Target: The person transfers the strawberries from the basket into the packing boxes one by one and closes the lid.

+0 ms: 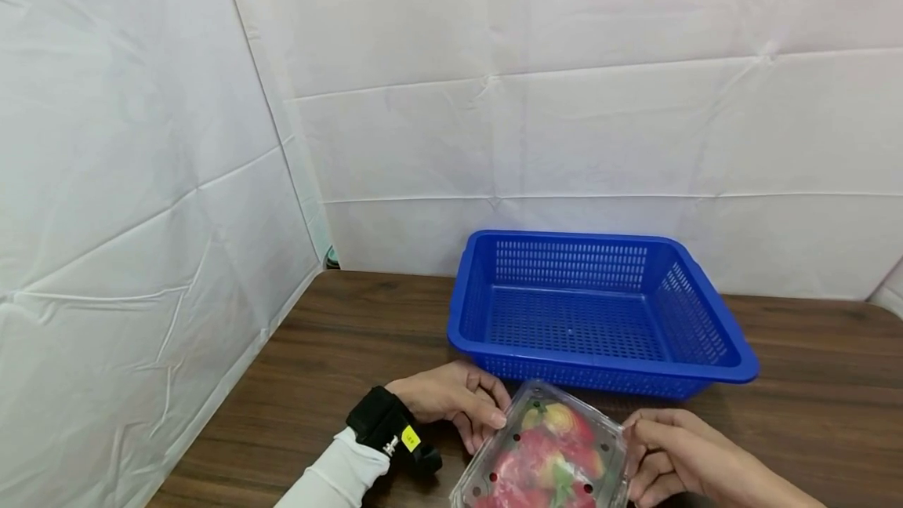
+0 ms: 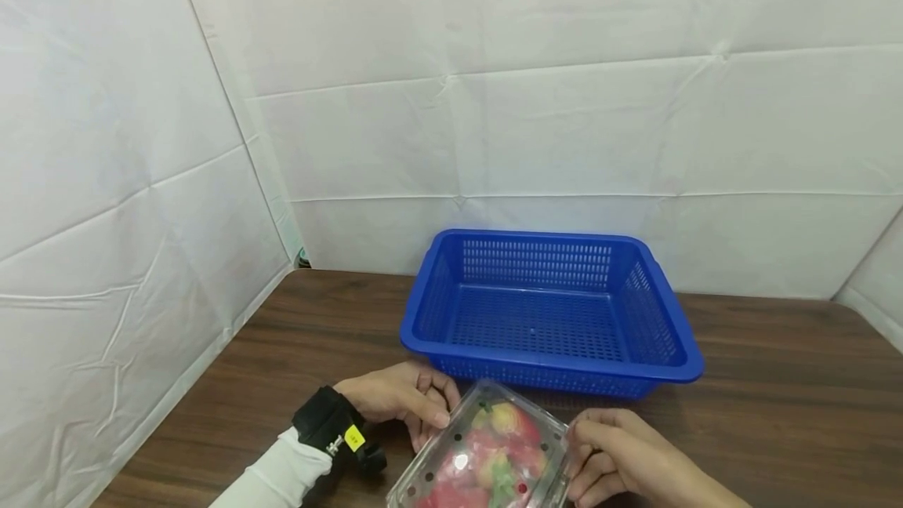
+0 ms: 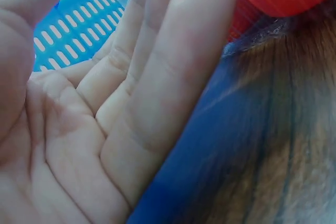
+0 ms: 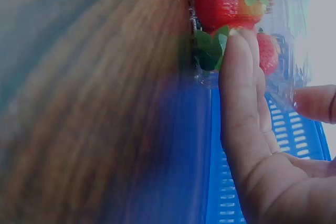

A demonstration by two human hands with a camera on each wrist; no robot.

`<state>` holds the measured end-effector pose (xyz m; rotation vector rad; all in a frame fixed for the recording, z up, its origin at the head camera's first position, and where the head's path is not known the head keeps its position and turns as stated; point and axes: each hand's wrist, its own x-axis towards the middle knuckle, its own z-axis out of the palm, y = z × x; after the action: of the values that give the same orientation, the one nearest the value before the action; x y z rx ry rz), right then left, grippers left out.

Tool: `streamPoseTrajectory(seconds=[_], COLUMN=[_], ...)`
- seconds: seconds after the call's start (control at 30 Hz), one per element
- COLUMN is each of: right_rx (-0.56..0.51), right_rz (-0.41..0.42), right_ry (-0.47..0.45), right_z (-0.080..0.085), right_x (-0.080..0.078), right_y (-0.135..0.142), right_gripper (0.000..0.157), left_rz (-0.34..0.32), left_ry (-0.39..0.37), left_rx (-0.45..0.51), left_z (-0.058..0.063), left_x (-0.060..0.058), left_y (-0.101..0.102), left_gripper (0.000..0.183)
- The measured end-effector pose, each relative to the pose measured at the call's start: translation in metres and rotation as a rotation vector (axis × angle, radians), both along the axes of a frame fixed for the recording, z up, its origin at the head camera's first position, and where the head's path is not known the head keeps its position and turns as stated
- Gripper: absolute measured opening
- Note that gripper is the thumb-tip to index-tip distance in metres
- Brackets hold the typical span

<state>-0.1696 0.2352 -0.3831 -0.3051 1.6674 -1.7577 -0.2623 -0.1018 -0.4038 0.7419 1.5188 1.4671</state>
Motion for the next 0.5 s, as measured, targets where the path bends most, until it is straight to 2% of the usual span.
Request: streamPoseTrajectory(seconds=[0.13,0.3,0.4,0.5], right_rx=[0.054,0.055,0.098,0.147], right_rz=[-0.038,-0.040,-0.059,-0.075], right_ry=[0.059,0.080,0.091,0.102], right_z=[0.000,-0.003,-0.003,-0.002], right_x=[-0.005,-0.010,-0.011,-0.012], right_y=[0.002,0.007,0.006,0.004], right_gripper=[0.027,0.035,0.041,0.040], left_rz=[0.006,0.015,0.018,0.023], left_ry=[-0.022,-0.011,-0.006,-0.007], left_rx=[0.021,0.039,0.045,0.044], left_z=[-0.002,-0.004,-0.005,-0.006], left_x=[0.000,0.000,0.001,0.002], left_y=[0.001,0.004,0.006,0.008], left_gripper=[0.019,0.021,0.019,0.016])
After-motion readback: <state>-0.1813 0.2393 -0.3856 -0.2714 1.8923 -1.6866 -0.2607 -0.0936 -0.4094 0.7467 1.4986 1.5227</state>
